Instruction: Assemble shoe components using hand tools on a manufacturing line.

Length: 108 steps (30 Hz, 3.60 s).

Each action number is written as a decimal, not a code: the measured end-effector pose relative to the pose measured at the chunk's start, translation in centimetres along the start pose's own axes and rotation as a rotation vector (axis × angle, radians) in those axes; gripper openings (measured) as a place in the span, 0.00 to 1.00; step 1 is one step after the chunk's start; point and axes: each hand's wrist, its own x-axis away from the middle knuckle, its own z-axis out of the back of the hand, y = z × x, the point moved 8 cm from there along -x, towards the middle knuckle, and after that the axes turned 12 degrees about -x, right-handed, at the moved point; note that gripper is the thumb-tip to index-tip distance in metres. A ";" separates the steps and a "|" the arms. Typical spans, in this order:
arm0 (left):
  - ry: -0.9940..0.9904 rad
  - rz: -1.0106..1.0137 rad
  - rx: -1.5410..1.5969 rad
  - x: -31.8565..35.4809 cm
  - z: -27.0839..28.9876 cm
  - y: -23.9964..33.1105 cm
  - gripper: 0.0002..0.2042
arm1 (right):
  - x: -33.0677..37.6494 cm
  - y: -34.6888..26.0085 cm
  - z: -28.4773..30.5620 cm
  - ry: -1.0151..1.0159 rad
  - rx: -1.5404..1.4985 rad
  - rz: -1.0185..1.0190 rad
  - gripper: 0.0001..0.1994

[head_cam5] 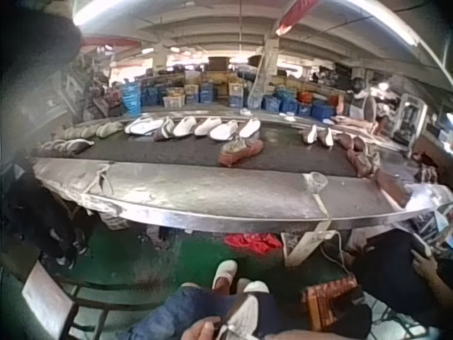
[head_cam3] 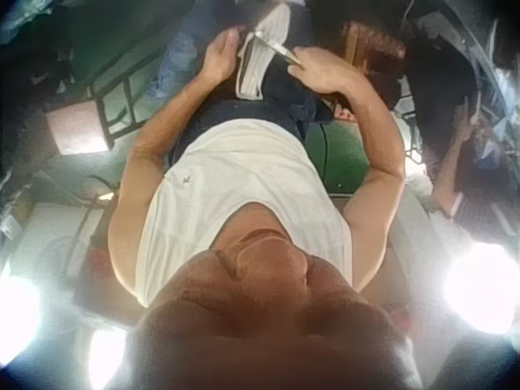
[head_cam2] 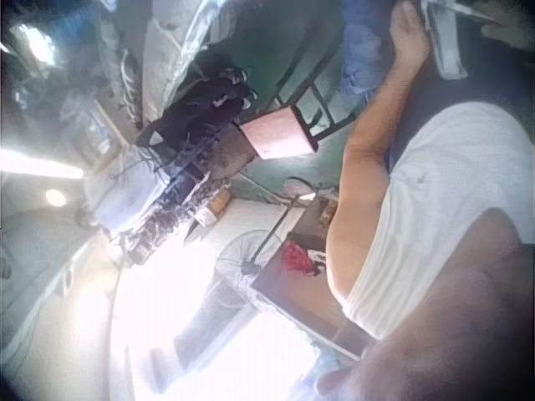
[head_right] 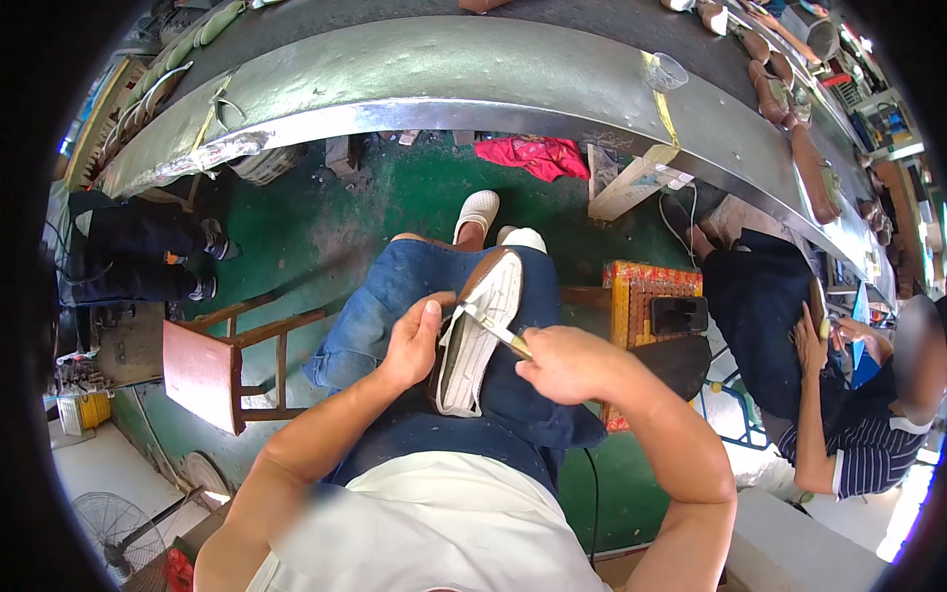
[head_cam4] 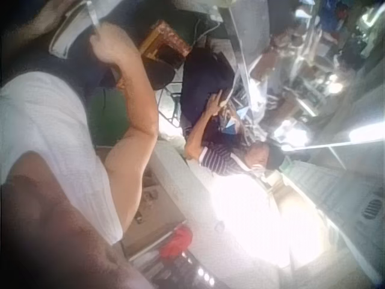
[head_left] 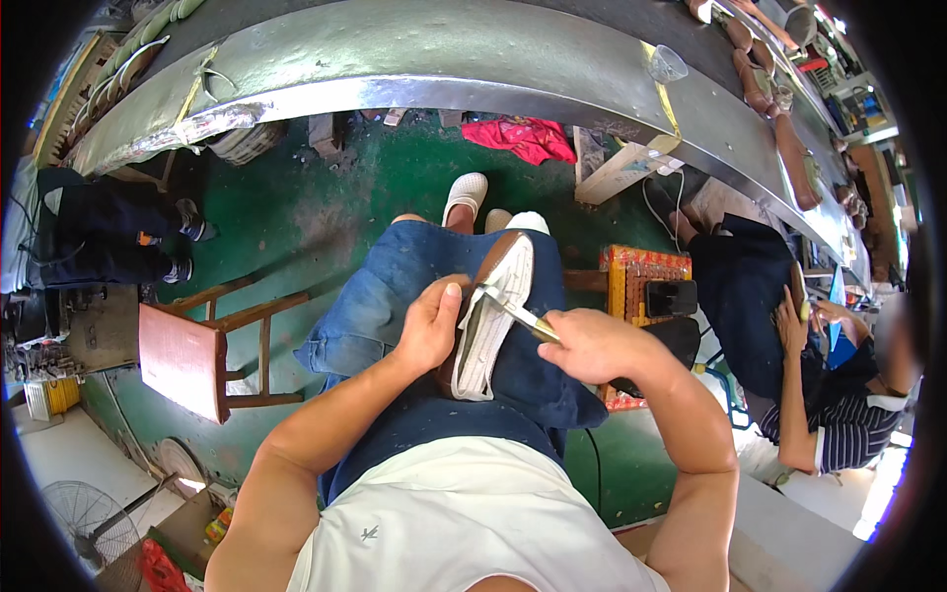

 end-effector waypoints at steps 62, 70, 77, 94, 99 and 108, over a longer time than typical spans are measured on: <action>-0.218 -0.324 -0.408 -0.6 -2.7 5.0 0.23 | -4.2 6.1 -0.8 0.432 -0.624 0.133 0.24; -0.291 0.073 -0.273 -1.4 -2.7 0.8 0.34 | -3.7 5.5 -2.3 0.436 -0.379 0.116 0.19; -0.369 0.162 -0.235 -1.4 -2.7 1.4 0.35 | -2.3 4.8 -3.9 0.546 -0.195 0.214 0.19; -0.543 0.308 0.267 -1.8 -4.0 -0.4 0.38 | 2.5 2.3 -8.1 0.326 -0.042 0.202 0.18; -0.606 0.104 0.066 1.0 -4.2 0.2 0.45 | 2.3 5.8 -10.5 0.316 -0.306 0.129 0.16; -0.538 0.204 0.185 6.3 -5.0 -4.0 0.47 | 4.0 7.9 -10.0 -0.040 -0.707 -0.200 0.19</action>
